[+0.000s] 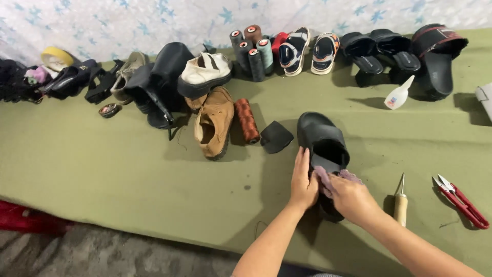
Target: Cleaning a black sandal using a cloth and a small tool on a repair bench.
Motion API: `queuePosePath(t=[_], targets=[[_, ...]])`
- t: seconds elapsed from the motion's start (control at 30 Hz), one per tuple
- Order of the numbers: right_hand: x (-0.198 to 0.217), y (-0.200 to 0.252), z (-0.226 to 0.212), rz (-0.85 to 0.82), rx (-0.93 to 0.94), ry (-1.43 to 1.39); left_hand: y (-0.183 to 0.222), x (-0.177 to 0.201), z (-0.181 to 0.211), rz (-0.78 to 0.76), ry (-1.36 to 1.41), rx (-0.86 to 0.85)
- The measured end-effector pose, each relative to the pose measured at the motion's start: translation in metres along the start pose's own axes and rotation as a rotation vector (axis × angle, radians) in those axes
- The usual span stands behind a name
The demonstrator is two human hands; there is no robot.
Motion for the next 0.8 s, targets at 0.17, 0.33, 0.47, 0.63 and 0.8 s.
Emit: queuePosePath(t=[0.17,0.33,0.47,0.63,0.8], targets=[[0.060,0.006,-0.002,-0.389,-0.762,-0.608,-0.007,0.013,0.021,-0.194,0.091,0.185],[0.082,0.020,0.015,-0.147,-0.587,-0.630,-0.009,0.012,0.015,-0.169,0.076,0.173],[0.056,0.044,0.048,-0.105,-0.734,-0.604,-0.018,0.022,0.036,-0.120,0.048,0.241],[0.042,0.052,0.005,-0.439,-0.551,-0.841,-0.011,0.013,0.016,-0.133,0.069,0.315],[0.093,0.026,-0.020,-0.549,-0.691,-1.004,-0.010,0.007,0.009,-0.163,0.070,0.286]])
Point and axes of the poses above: each hand's wrist, its own y-axis away from the middle knuckle, its own x-axis out of the back of the hand, z = x × y, the point moved 6 cm from there along -y, towards the middle knuckle, and after that the axes turned 9 degrees about -y, right-handed, at the moved point
